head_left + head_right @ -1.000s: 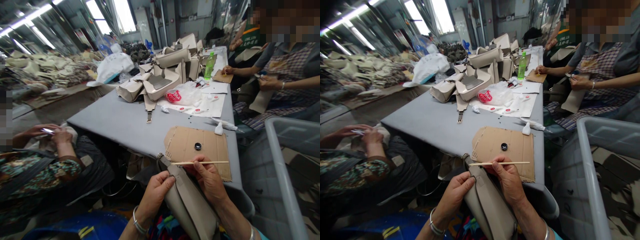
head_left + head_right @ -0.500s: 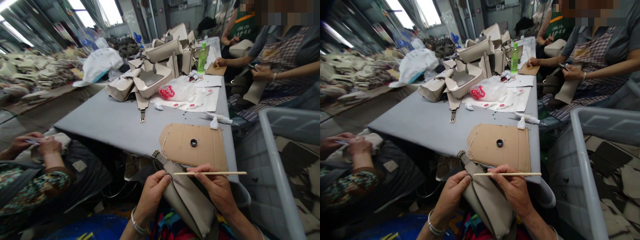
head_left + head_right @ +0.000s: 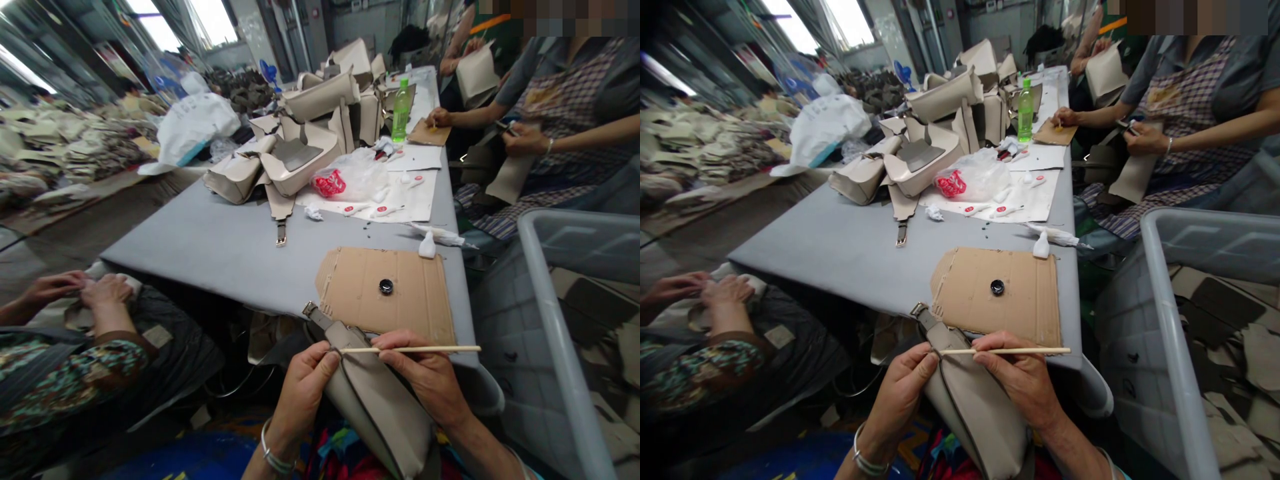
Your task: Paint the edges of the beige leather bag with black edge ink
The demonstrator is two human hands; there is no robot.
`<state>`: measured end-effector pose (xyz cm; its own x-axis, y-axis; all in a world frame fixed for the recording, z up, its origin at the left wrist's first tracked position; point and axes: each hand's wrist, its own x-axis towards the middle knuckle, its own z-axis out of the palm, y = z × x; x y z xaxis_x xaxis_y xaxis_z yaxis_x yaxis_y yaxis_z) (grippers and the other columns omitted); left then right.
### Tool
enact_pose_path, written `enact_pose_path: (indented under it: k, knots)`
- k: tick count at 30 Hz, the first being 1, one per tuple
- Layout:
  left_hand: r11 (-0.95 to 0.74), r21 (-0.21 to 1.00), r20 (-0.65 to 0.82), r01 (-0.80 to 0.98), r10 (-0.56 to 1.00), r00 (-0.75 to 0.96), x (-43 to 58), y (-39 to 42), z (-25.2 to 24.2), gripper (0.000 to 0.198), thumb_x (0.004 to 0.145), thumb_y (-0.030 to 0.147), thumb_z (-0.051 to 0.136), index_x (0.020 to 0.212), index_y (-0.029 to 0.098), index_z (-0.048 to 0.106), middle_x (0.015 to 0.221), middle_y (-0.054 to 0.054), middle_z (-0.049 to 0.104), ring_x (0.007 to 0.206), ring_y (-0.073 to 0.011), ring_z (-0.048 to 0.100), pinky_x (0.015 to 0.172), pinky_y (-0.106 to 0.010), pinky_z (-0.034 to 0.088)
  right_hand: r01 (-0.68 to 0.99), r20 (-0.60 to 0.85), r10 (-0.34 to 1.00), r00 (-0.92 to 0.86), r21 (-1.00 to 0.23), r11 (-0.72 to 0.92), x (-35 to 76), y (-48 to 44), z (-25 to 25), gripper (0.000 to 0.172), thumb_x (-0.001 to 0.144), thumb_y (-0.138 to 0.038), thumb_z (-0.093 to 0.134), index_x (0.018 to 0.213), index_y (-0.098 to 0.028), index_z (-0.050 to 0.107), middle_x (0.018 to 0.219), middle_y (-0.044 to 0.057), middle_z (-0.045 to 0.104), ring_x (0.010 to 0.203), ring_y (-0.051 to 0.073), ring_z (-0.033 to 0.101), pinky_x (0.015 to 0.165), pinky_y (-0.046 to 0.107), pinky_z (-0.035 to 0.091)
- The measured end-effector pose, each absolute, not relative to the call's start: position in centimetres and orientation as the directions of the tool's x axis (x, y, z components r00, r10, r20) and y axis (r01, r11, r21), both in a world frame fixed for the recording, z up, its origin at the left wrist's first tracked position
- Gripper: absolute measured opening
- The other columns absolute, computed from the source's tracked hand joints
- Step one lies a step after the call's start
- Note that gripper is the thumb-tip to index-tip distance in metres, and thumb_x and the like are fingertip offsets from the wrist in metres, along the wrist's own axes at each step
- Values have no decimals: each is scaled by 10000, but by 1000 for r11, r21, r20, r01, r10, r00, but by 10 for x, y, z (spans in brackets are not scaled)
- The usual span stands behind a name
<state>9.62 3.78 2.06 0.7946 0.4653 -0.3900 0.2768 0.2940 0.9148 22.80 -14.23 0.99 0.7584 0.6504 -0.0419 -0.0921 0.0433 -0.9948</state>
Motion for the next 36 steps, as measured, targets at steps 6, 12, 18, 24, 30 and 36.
enact_pose_path:
  k: [6, 12, 18, 24, 30, 36]
  knots:
    - [314, 903, -415, 294, 458, 786, 99, 39, 18, 361, 814, 509, 771, 792, 150, 740, 650, -11, 581, 620, -158, 483, 582, -250, 372, -53, 11, 664, 748, -996, 76, 232, -139, 7, 87, 916, -352, 755, 940, -272, 782, 1003, 26, 758, 1004, 227, 680, 912, 325, 500]
    - [322, 907, -395, 271, 430, 812, 104, 43, 12, 284, 884, 429, 730, 862, 146, 718, 720, -9, 587, 661, -149, 479, 599, -240, 353, -44, 2, 647, 763, -998, 54, 234, -138, 5, 94, 926, -352, 739, 922, -266, 777, 963, 27, 743, 958, 223, 672, 872, 320, 490]
    - [319, 896, -421, 311, 382, 823, 114, 47, 10, 294, 884, 430, 729, 833, 142, 705, 739, -16, 606, 650, -134, 453, 593, -235, 341, -94, -68, 626, 777, -996, 8, 237, -139, 2, 140, 930, -392, 724, 914, -263, 774, 955, 34, 736, 949, 230, 662, 837, 315, 486]
    - [303, 881, -464, 364, 399, 791, 132, 52, 9, 352, 805, 493, 785, 741, 157, 705, 666, -1, 567, 597, -135, 437, 554, -238, 330, -147, -125, 594, 795, -989, -11, 245, -139, 8, 164, 936, -413, 714, 906, -258, 759, 913, 14, 716, 901, 201, 648, 808, 281, 470]
    - [333, 858, -501, 390, 383, 776, 144, 54, 7, 367, 806, 500, 780, 705, 162, 678, 658, 0, 557, 581, -130, 426, 536, -240, 321, -158, -173, 582, 795, -984, -77, 255, -138, 12, 202, 943, -439, 700, 877, -255, 748, 850, -1, 687, 834, 178, 620, 750, 255, 448]
    - [415, 829, -540, 375, 418, 731, 142, 48, 5, 367, 797, 464, 805, 685, 165, 623, 612, 25, 489, 553, -109, 380, 512, -223, 288, -177, -208, 596, 776, -978, -111, 258, -137, 12, 246, 939, -469, 690, 851, -246, 745, 831, 15, 678, 818, 192, 609, 747, 269, 454]
